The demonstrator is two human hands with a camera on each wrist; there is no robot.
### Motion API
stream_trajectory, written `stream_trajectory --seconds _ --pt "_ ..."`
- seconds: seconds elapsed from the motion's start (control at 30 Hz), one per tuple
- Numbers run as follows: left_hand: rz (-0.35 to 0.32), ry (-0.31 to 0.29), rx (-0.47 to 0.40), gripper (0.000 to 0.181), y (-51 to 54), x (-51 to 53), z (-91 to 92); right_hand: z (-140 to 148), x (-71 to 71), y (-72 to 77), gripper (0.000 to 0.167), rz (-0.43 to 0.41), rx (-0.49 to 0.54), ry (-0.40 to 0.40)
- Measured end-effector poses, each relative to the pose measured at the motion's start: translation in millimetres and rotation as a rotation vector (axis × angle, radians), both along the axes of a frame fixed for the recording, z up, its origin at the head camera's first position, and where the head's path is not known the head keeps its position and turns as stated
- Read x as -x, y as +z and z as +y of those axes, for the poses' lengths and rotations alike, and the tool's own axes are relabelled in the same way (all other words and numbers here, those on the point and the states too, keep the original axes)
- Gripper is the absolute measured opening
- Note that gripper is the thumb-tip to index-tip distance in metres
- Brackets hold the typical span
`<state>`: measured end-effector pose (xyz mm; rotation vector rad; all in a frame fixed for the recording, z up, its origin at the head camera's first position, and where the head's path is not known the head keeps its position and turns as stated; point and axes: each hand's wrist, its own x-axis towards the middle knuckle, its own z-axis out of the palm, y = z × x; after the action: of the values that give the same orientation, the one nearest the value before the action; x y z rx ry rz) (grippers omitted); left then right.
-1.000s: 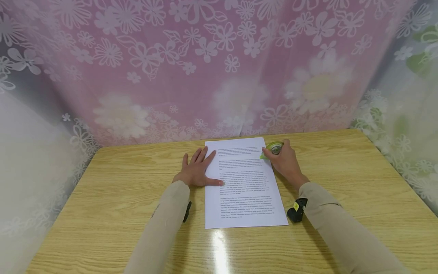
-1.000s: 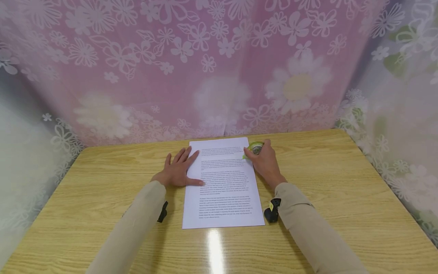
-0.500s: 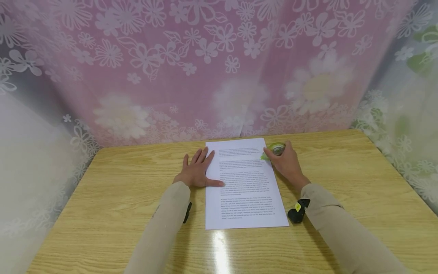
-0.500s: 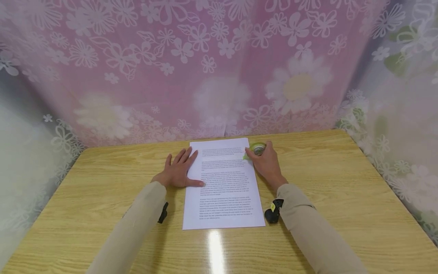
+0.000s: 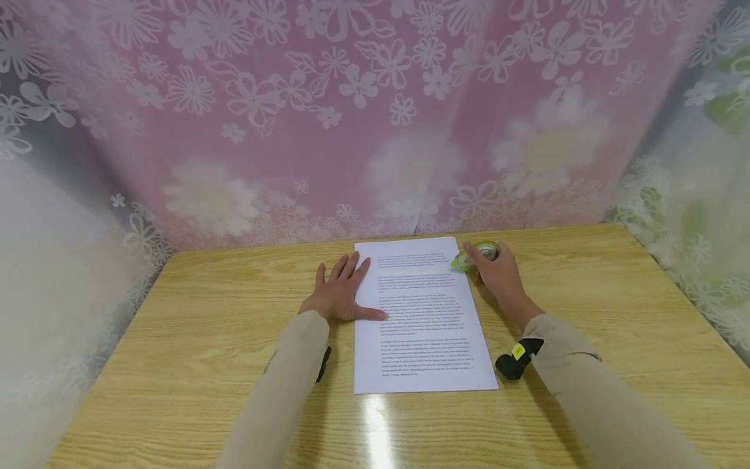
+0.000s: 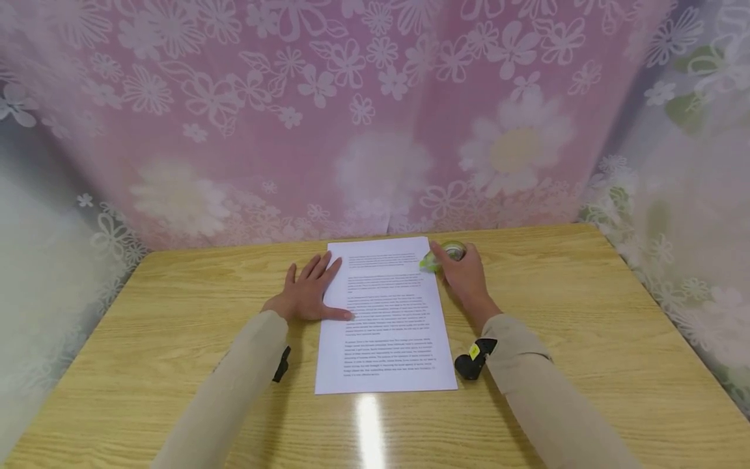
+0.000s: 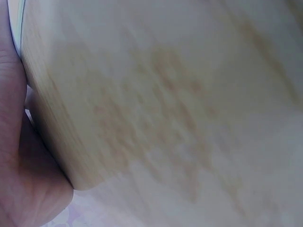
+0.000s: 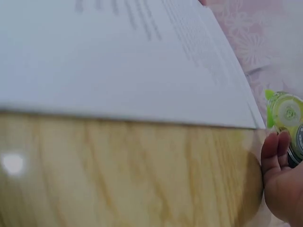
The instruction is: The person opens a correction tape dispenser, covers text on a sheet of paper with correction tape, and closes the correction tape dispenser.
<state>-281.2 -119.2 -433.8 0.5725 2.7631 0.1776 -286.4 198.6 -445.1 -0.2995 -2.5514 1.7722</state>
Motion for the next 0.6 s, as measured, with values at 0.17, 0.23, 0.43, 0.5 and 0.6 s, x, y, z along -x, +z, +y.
stream_trajectory --seconds 0.17,0.23,0.43,0.5,0.6 --pt "0.006 0.003 0.0 0.116 -0.7 0.3 -0.2 -22 1.2 4.5 0.07 0.005 0.019 -0.015" --pt "0.007 0.003 0.0 0.116 -1.7 0.9 -0.6 -33 2.8 6.0 0.069 0.024 0.01 -0.01" --pt "-0.002 0.01 -0.001 0.117 -5.6 4.0 -0.4 -66 6.0 8.7 0.065 0.073 0.002 0.012" --pt "-0.003 0.014 -0.003 0.118 -5.6 4.3 -0.1 -76 5.1 6.9 0.062 0.085 0.001 0.031" --pt "0.004 0.012 0.01 0.118 -6.0 4.3 0.3 -90 3.5 2.2 0.06 0.091 0.011 0.07"
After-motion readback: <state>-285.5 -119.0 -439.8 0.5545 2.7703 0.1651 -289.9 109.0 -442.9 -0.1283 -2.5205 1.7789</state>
